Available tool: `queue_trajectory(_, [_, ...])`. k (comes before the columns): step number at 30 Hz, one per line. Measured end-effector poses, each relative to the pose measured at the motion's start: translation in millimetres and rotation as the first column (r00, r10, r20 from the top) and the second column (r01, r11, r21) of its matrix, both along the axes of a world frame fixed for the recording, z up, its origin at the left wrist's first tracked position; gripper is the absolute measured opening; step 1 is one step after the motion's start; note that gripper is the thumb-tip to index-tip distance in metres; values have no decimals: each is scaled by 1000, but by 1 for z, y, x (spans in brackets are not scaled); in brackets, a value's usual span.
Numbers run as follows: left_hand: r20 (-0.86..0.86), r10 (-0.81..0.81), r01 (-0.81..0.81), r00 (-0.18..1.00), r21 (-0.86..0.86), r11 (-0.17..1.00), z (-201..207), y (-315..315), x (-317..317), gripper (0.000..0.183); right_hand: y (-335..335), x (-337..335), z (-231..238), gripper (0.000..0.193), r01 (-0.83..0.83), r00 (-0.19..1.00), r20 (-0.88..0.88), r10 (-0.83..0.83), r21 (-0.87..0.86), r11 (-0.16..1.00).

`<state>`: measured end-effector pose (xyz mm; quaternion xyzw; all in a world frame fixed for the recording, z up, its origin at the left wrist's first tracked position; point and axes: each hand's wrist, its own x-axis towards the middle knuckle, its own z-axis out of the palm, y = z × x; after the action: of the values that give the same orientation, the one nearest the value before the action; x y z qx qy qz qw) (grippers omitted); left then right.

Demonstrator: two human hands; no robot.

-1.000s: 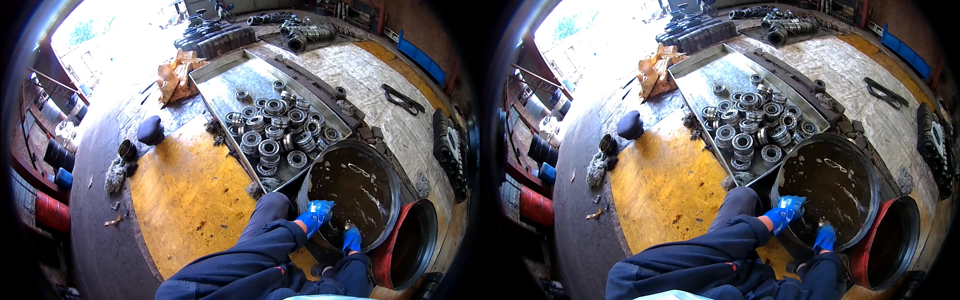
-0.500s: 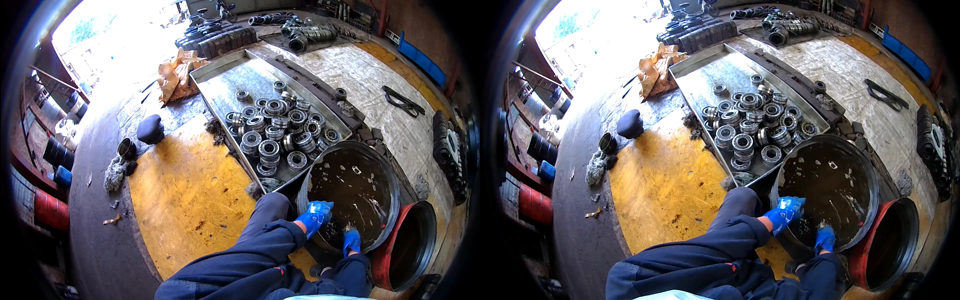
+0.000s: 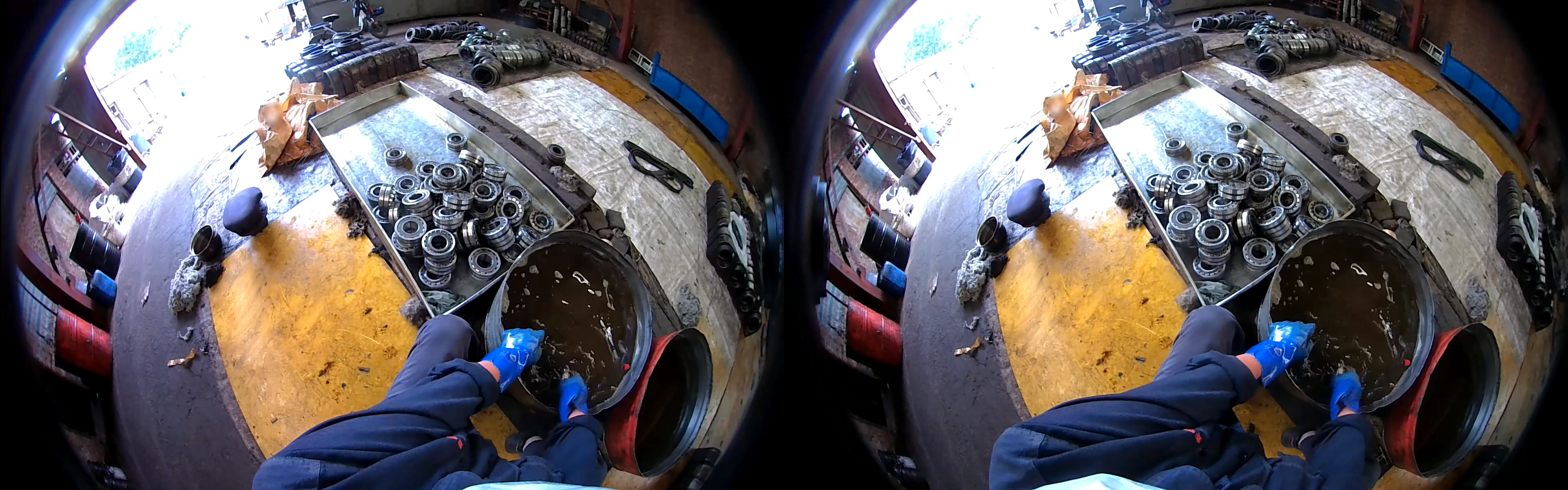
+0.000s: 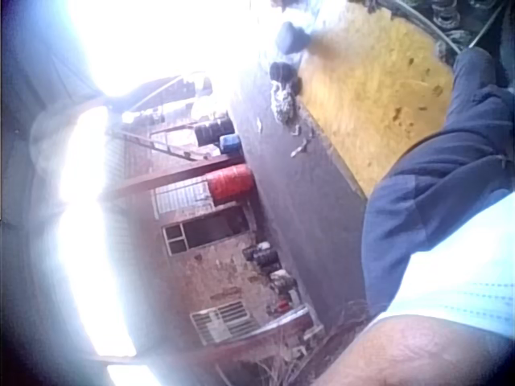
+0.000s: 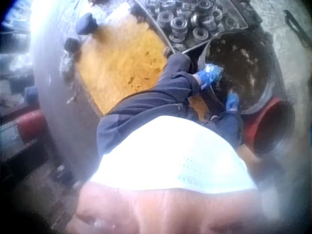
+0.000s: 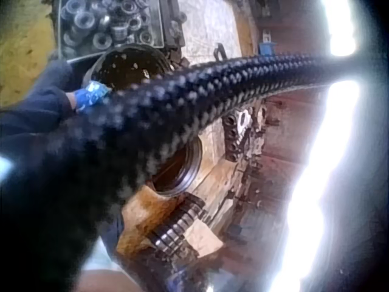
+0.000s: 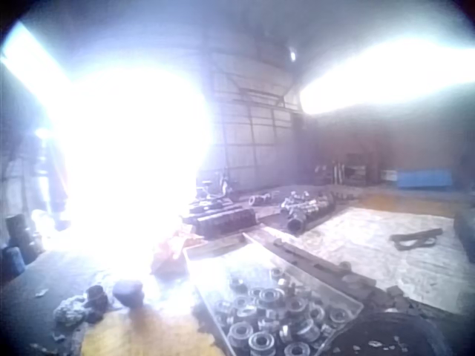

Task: The person cleans large roller bearings by submerging and scrubbing them in a container of dark liquid, using a brush to clean the internal rolling elements.

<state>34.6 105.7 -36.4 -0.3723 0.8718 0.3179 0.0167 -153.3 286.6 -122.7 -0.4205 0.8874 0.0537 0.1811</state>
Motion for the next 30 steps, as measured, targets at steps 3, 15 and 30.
queue_trajectory(3, [72,46,-48,996,23,999,1,-3,28,32,-41,35,25,29,-249,967,10,253,231,941])
queue_trajectory(15, [-25,7,-8,1000,-28,1000,-1,0,6,33,-4,17,23,28,-9,999,-50,7,-53,999])
queue_trajectory(30, [-22,-28,28,999,-18,999,11,1,-5,29,29,-46,-62,26,30,997,-63,-32,-32,999])
